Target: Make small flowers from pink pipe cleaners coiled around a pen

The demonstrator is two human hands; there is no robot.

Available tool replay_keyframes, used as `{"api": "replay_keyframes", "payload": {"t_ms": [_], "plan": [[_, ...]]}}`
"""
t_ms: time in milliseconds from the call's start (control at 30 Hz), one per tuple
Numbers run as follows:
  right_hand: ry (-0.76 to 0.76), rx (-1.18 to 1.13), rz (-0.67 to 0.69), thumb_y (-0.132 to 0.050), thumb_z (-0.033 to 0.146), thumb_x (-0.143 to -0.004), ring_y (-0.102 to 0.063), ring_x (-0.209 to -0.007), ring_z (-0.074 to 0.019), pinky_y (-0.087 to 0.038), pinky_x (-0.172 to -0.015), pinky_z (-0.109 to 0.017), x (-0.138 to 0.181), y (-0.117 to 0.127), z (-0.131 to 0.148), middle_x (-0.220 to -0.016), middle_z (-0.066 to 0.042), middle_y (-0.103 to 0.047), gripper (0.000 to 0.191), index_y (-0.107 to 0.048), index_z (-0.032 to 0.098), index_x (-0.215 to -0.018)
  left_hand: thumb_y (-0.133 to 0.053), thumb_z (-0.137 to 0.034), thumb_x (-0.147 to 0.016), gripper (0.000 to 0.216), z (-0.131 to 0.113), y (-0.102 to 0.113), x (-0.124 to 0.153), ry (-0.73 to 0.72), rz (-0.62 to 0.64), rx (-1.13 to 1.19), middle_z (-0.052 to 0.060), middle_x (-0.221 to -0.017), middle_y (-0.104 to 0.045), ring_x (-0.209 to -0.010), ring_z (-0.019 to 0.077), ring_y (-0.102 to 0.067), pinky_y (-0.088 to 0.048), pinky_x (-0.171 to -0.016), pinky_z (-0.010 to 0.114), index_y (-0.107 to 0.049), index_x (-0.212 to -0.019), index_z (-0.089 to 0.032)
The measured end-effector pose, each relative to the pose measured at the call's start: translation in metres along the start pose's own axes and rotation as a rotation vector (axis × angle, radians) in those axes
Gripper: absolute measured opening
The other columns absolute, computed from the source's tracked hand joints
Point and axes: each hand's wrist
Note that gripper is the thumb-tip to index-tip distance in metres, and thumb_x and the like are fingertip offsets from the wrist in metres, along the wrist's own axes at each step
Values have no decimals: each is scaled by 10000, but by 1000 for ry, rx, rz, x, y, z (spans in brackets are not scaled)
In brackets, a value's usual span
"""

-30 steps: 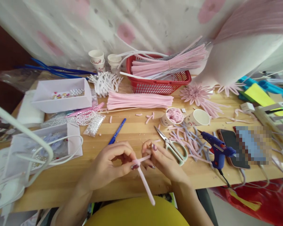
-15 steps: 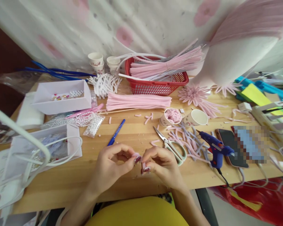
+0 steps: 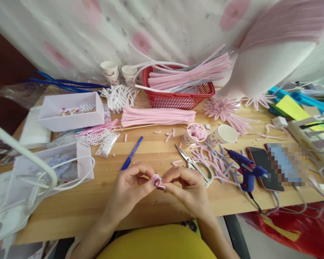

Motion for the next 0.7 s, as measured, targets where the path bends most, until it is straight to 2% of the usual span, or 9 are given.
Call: {"api": "replay_keyframes", "payload": {"t_ms": [100,200,433,567,700], "plan": [[29,35,55,-759,190,-805,-695,-703,-163,-527,-653,-256,0,3,4,-774,-39,-758,21,-746,201,-817,-746,-181,-782,72,2,2,2,35,-12,37,-20,-769,-651,-736,95,-622,-520,-680,163,-687,-741,-191],[17,87,90,-724,171,-831,-691,-692,-152,-521,-640,-239,0,6,9,-771,-39,-755,35,-750,195,-836,-757,-184,-776,68,2,3,4,31,-17,13,-24,-775,-665,-737,91,-638,-525,-676,151,-696,-749,-198],[54,141,142,-709,127,-818,-702,-749,-157,-524,-691,-242,1,8,18,-813,-45,-749,63,-727,183,-795,-727,-171,-799,55,-1,0,9,-115,9,-161,-13,-804,-677,-775,102,-651,-545,-694,151,-697,-770,-205],[81,239,169,-681,47,-790,-681,-758,-144,-500,-689,-234,1,10,21,-830,-38,-722,129,-706,172,-772,-697,-135,-816,66,-2,-4,10,-245,21,-328,3,-828,-697,-796,115,-670,-556,-710,165,-683,-795,-197],[41,243,119,-654,48,-798,-662,-758,-135,-485,-712,-240,2,8,23,-814,-20,-701,140,-652,173,-734,-676,-83,-827,88,-4,-7,9,-493,7,-550,13,-815,-712,-767,102,-677,-534,-730,156,-669,-822,-171]]}}
Point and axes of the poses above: each hand's wrist, its own x-axis away from the middle knuckle, its own y-axis out of the back of the hand, z = x × y
